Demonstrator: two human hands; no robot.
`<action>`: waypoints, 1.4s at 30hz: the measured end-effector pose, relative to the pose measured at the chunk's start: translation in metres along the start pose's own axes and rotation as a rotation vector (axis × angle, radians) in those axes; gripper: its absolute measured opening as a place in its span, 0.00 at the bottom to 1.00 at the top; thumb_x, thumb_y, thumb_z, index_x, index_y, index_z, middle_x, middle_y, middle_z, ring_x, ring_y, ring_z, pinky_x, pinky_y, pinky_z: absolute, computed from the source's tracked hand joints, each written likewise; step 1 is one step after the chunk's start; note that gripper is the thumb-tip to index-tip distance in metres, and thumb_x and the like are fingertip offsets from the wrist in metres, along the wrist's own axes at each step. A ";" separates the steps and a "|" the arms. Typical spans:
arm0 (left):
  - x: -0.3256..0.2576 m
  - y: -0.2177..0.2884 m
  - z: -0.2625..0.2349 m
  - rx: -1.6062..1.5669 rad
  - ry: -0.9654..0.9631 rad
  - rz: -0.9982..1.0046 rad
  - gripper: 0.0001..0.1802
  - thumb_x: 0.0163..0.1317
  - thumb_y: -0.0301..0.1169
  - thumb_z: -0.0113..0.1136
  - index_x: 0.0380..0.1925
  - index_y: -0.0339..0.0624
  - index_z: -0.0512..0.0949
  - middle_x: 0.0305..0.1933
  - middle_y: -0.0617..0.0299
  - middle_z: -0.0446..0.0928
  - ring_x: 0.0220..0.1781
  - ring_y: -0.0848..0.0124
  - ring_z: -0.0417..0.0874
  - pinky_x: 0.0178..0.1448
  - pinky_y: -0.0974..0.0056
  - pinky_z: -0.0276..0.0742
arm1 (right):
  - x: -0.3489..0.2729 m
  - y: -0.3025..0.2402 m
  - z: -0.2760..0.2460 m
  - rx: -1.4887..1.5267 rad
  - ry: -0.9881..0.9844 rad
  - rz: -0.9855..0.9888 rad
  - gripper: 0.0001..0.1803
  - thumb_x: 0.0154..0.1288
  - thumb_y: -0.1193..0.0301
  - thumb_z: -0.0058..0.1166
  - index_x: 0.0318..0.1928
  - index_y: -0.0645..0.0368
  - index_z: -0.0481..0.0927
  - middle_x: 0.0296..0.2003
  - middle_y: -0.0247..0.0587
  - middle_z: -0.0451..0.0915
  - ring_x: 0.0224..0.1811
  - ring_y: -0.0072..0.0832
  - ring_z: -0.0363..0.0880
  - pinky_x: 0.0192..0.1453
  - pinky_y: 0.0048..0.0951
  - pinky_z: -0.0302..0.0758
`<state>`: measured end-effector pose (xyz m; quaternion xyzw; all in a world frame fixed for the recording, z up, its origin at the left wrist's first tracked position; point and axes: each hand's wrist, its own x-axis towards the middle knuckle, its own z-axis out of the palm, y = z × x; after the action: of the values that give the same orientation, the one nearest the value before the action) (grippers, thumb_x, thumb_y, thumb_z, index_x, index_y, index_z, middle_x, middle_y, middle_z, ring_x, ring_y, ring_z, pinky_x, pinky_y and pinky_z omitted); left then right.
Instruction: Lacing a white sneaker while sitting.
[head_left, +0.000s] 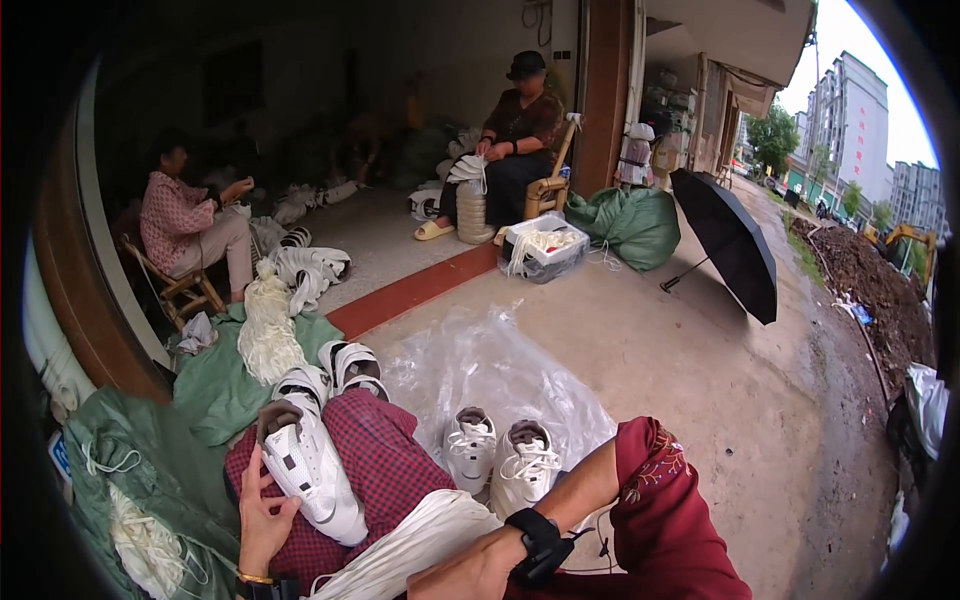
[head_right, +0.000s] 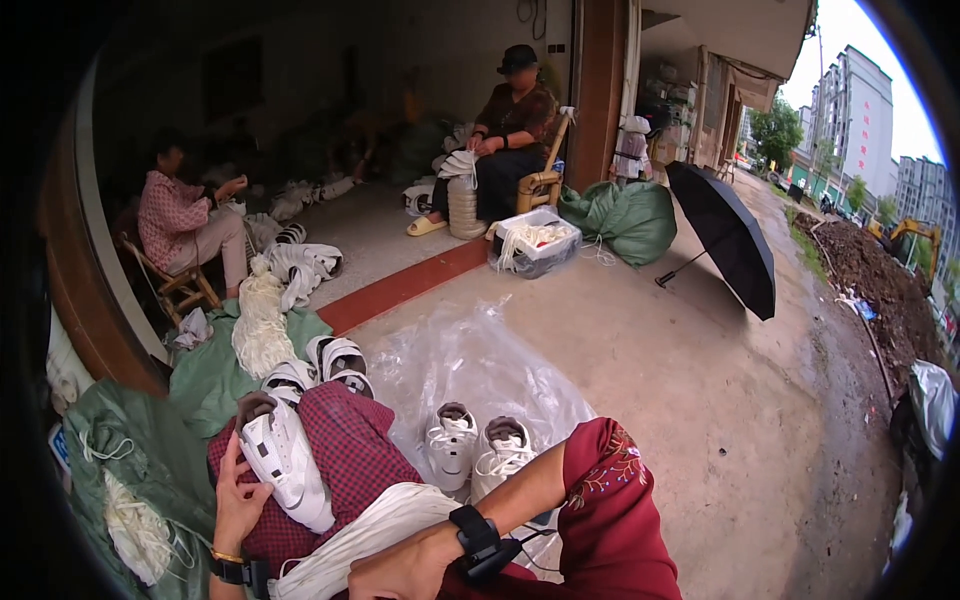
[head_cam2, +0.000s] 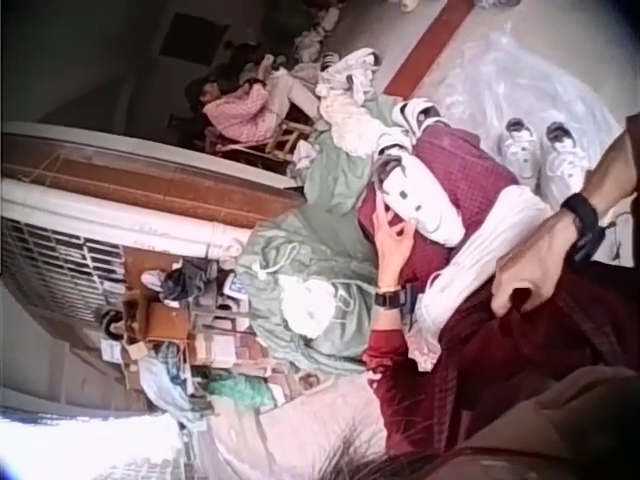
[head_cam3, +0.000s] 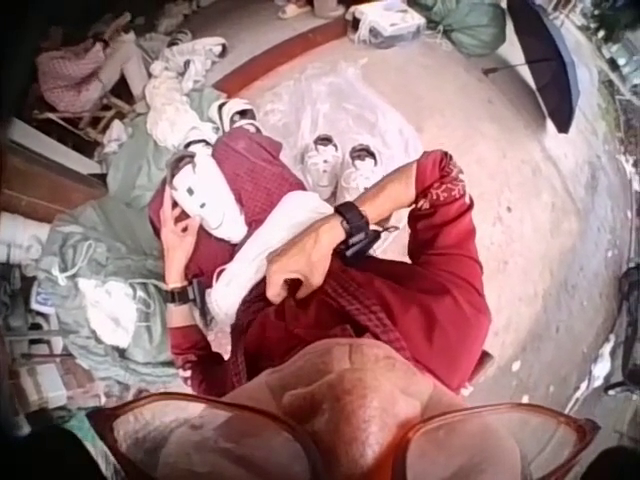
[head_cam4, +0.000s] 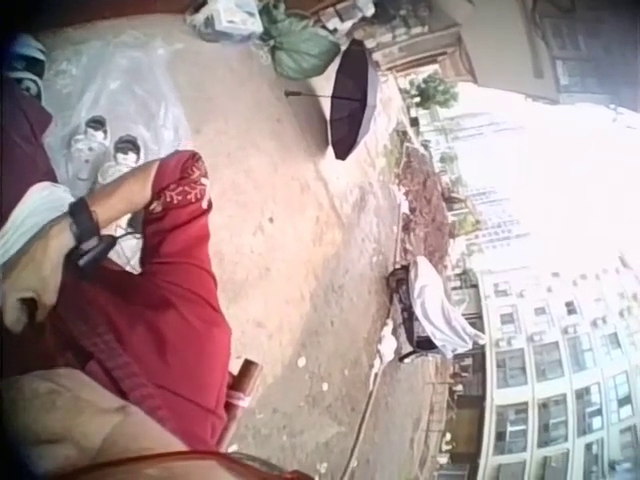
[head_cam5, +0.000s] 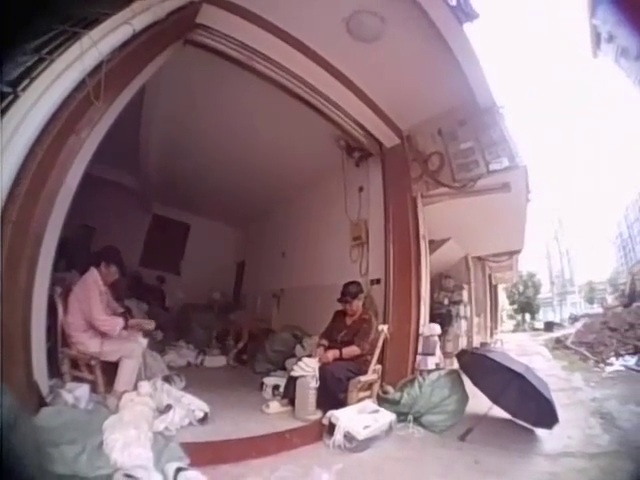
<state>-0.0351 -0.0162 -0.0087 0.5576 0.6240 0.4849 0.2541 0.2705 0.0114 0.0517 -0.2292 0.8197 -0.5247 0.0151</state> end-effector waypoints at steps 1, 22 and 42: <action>0.001 -0.002 0.001 0.000 -0.001 -0.004 0.55 0.48 0.12 0.64 0.78 0.41 0.51 0.72 0.47 0.59 0.66 0.57 0.76 0.51 0.64 0.88 | 0.000 0.001 -0.002 0.098 -0.010 -0.006 0.11 0.54 0.78 0.61 0.31 0.69 0.71 0.22 0.49 0.72 0.26 0.37 0.69 0.35 0.42 0.67; 0.002 -0.005 -0.006 -0.035 -0.019 -0.005 0.52 0.53 0.11 0.63 0.78 0.43 0.52 0.75 0.47 0.62 0.67 0.58 0.75 0.52 0.63 0.87 | -0.019 0.032 -0.142 -0.471 1.225 0.061 0.23 0.70 0.77 0.51 0.65 0.60 0.70 0.36 0.35 0.85 0.36 0.21 0.82 0.38 0.23 0.77; -0.050 0.017 -0.025 0.074 -0.278 -0.060 0.08 0.68 0.25 0.62 0.42 0.33 0.85 0.34 0.62 0.85 0.34 0.79 0.81 0.39 0.71 0.78 | 0.001 0.099 -0.064 -0.508 0.282 0.465 0.06 0.63 0.76 0.62 0.39 0.62 0.86 0.30 0.40 0.85 0.29 0.28 0.83 0.33 0.29 0.75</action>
<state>-0.0367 -0.0732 0.0055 0.6094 0.6165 0.3720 0.3318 0.2166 0.0995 -0.0055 0.0413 0.9480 -0.3135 -0.0368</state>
